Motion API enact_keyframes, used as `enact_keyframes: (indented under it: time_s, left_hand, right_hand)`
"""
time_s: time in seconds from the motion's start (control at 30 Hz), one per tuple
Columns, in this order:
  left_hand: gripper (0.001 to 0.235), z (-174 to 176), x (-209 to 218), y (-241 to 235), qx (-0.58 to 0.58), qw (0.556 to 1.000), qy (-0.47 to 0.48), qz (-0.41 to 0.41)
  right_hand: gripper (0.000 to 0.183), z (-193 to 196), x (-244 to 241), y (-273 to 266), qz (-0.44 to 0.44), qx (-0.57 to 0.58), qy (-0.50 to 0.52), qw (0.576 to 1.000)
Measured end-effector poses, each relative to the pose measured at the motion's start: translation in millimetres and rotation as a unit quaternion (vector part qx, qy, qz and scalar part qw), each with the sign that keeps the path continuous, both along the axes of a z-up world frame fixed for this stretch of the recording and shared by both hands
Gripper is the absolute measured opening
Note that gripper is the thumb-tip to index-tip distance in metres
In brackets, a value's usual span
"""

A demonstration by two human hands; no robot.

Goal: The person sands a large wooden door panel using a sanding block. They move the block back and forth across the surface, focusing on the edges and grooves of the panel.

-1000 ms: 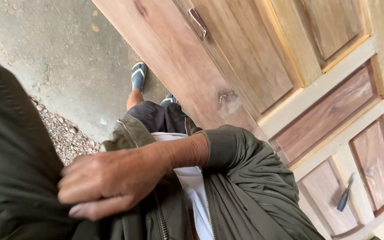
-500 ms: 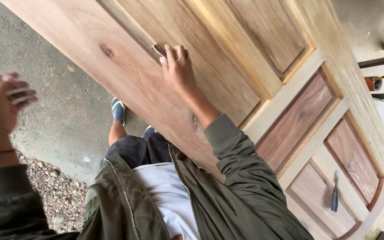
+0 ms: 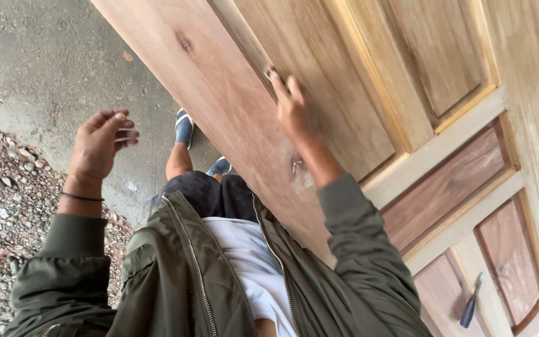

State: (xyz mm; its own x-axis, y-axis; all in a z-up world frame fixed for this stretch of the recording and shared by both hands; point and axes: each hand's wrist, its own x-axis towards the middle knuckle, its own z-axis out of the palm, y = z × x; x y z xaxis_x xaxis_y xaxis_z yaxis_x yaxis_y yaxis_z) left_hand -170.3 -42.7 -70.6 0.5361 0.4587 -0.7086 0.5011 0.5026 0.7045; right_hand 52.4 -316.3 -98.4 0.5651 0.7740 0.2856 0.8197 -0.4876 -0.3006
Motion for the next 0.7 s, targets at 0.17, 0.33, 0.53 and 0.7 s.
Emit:
enact_keyframes:
  time_s: [0.17, 0.33, 0.53, 0.7]
  left_hand:
    - [0.020, -1, -23, -6, -0.040, 0.998, 0.048, 0.017]
    - [0.012, -55, -45, -5, -0.066, 0.990, 0.081, 0.090]
    - [0.017, -33, -4, 5, -0.067, 0.995, 0.062, 0.040]
    - [0.020, -60, -12, 23, -0.053, 0.994, 0.065, 0.066]
  right_hand:
    - [0.025, 14, -7, -11, 0.013, 0.023, -0.025, 0.999]
    - [0.026, -1, 29, 63, 0.036, 0.006, -0.007, 0.999]
    - [0.033, -13, 73, 158, 0.025, -0.019, 0.029, 0.999]
    - [0.039, -14, 28, 63, 0.009, 0.015, 0.111, 0.994]
